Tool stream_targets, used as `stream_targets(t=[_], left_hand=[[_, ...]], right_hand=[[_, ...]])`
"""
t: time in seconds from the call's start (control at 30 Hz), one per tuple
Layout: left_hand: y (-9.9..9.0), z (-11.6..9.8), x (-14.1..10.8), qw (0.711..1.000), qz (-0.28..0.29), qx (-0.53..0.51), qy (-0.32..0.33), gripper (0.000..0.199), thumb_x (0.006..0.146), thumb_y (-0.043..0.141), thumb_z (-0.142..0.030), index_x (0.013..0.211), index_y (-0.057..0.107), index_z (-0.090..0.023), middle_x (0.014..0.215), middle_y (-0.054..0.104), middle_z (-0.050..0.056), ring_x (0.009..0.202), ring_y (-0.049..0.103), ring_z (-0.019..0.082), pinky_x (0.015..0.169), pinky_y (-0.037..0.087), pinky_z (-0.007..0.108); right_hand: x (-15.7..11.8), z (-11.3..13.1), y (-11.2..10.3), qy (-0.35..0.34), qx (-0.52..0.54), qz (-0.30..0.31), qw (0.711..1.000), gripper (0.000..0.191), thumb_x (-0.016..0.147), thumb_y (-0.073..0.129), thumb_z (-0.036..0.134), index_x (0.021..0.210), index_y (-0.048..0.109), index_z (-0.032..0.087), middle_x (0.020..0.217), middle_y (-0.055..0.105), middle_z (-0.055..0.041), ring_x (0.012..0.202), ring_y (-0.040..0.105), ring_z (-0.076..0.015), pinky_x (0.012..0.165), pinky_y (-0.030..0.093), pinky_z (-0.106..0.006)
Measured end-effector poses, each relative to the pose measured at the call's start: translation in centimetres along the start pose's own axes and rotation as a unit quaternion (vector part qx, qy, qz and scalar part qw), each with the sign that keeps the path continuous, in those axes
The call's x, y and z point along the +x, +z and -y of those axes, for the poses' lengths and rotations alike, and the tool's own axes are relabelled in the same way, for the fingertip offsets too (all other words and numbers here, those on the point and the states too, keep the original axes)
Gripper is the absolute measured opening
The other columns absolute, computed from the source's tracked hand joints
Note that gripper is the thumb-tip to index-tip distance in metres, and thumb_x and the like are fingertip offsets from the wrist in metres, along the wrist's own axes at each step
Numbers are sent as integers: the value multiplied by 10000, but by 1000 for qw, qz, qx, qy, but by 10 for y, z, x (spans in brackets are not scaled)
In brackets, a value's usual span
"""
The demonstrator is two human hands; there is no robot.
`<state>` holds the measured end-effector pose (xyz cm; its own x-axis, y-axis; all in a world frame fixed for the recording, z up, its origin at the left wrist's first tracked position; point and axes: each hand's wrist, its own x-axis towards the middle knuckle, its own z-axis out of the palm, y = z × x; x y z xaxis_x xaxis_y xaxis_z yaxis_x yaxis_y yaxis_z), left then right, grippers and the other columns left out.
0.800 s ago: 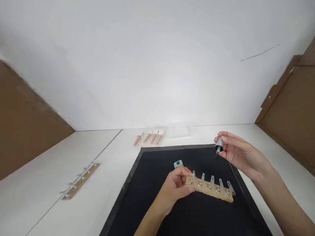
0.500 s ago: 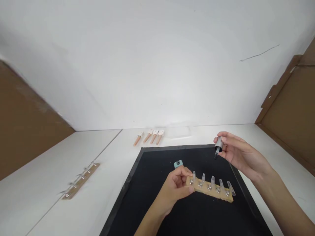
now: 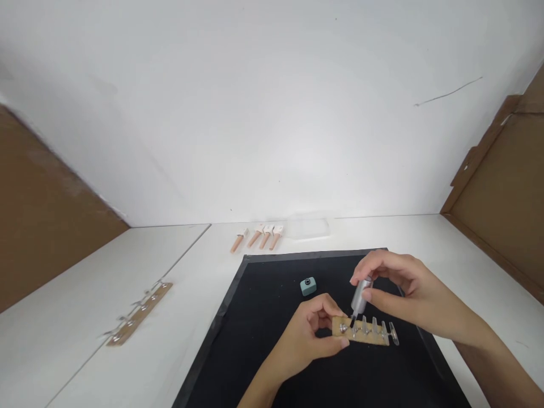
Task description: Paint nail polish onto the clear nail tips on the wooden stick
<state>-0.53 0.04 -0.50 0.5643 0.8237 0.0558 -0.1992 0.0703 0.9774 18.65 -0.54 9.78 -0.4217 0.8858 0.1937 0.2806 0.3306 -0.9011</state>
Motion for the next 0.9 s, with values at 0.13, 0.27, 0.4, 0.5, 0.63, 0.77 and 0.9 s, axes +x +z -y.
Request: stream_targets(t=[0.13,0.27,0.4,0.5,0.63,0.77,0.9], left_hand=[[-1,-2,1,1000,1,-3,4,259,620,729,-182,698,482,-173,716,544,-31,649,494,87,630,403,240],[3,-4,3,1000,7,-14,6,256,620,729,-188,692,484,-171,719,543,-27,655,492,89,628,408,241],[3,-4,5,1000,3,-22,15,234,621,729,-187,692,507,-165,730,511,-30,665,491,89,630,416,238],[3,-3,4,1000,4,-23,20,235,614,734,-181,694,514,-165,732,497,-32,669,490,89,640,425,241],[2,-1,2,999,9,-26,27,235,613,734,-174,703,518,-171,729,491,-34,668,492,91,645,433,247],[1,2,0,999,4,-26,33,239,603,740,-183,708,525,-174,724,487,-32,660,482,96,650,440,260],[0,4,2,998,-11,-20,51,240,599,743,-200,710,531,-178,729,485,-24,660,481,105,643,443,270]], right_hand=[[1,2,0,13,-44,34,998,148,786,564,126,862,616,242,868,635,-12,809,605,-172,668,503,-292],[1,6,-4,11,-70,59,996,112,801,558,154,860,605,236,862,635,-15,807,593,-170,630,492,-272],[2,6,-5,11,-86,69,994,100,799,552,156,844,602,230,839,636,-13,798,588,-168,633,488,-272],[3,5,-4,17,-97,64,993,139,791,539,123,847,602,233,846,636,-9,807,587,-168,625,484,-268],[3,3,-3,16,-96,53,994,159,789,534,105,857,603,231,855,636,-6,807,593,-162,646,488,-272],[2,-1,-3,9,-83,34,996,117,802,554,143,852,612,231,857,638,-15,803,604,-173,666,497,-296],[2,-2,-4,-5,-34,-2,999,70,814,572,186,852,604,235,852,643,-25,803,611,-183,704,506,-321]])
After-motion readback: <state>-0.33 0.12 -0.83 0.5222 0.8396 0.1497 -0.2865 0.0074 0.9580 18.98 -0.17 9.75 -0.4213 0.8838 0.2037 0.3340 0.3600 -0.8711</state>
